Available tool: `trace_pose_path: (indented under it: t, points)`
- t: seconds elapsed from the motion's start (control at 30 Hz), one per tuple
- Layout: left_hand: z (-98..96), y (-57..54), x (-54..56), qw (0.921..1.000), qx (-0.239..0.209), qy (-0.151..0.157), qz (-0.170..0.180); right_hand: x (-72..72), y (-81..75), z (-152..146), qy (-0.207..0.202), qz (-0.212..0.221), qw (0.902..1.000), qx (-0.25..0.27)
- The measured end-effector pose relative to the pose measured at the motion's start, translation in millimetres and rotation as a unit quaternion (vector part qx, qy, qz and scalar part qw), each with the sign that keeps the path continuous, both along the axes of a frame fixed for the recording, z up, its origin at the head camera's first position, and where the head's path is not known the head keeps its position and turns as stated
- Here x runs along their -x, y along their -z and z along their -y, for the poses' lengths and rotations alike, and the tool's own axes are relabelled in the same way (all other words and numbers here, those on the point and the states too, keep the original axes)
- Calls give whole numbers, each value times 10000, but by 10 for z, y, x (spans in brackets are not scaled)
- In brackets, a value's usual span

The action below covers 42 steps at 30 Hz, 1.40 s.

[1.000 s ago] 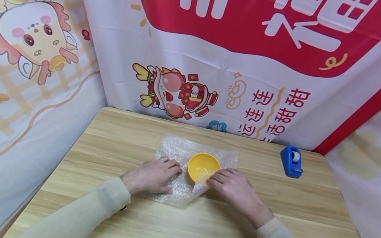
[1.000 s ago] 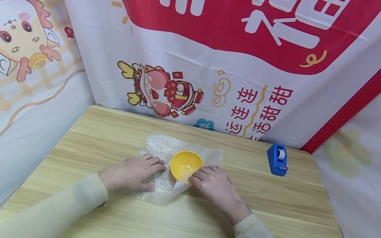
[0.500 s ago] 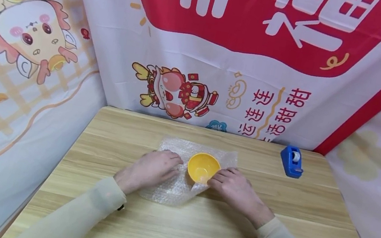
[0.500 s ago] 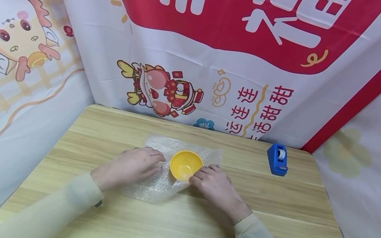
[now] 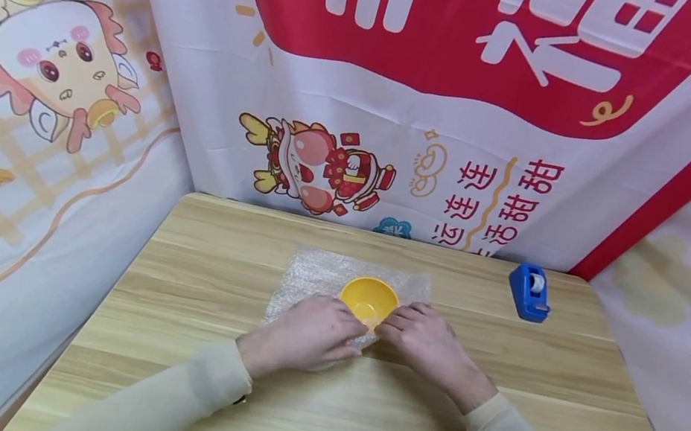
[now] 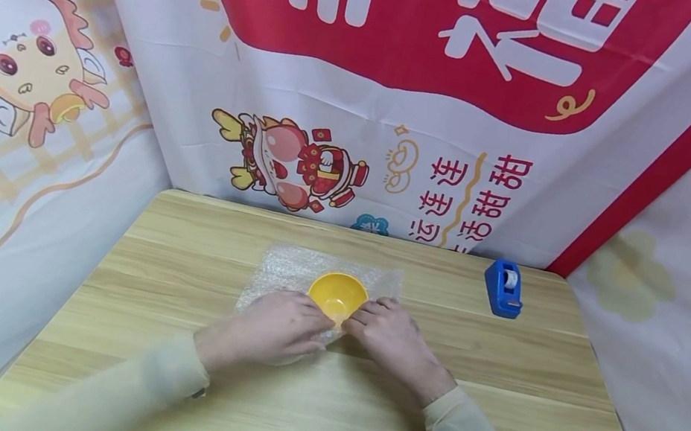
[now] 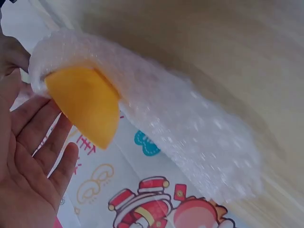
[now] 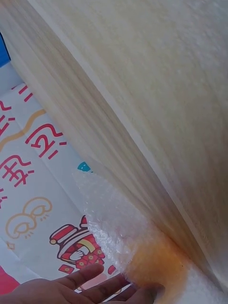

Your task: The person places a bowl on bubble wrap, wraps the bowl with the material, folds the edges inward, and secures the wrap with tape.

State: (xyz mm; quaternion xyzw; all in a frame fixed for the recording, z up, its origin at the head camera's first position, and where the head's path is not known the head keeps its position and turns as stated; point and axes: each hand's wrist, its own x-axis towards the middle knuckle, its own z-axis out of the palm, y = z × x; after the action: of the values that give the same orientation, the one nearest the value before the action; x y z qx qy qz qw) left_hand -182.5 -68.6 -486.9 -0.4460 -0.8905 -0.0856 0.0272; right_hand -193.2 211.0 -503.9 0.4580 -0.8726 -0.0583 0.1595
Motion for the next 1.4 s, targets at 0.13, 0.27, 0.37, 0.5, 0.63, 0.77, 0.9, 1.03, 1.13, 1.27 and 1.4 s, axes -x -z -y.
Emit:
trace_pose_path:
  t: [0.13, 0.27, 0.37, 0.5, 0.63, 0.77, 0.9, 1.03, 1.13, 1.27, 1.4]
  points:
    - [-84, 32, 26, 9998, -12, -61, -165, -1, 1, -6, -28, 59, 9999, 96]
    - [-133, 56, 57, 9994, -98, -138, -309, -4, -30, -48, 77, 528, 9977, 419]
    - [-143, 66, 70, 9989, -61, -141, -438, 15, -84, -92, 490, 1061, 9883, 976]
    - [-138, 67, 75, 9984, 23, -104, -550, 94, -132, -156, 1459, 1554, 9595, 1841]
    - [-134, 65, 79, 9990, 71, -118, -434, 201, -120, -244, 2574, 2256, 9071, 2449]
    - [-130, 66, 80, 9996, 101, -152, -214, 323, -74, -338, 3348, 2994, 8459, 2876]
    - [-133, 74, 82, 9998, 97, -163, -79, 430, -23, -418, 3651, 3314, 8126, 3108]
    - [-152, 90, 95, 9998, 99, -165, -61, 505, 24, -466, 3803, 3445, 7989, 3138]
    - [-172, 104, 103, 9997, 167, -192, -41, 549, 35, -481, 3894, 3669, 7838, 3153]
    - [-194, 132, 121, 9995, 272, -182, -13, 619, 27, -479, 4076, 4184, 7422, 3286]
    - [-208, 151, 136, 9994, 293, -137, -130, 682, 10, -476, 4145, 4631, 6977, 3563]
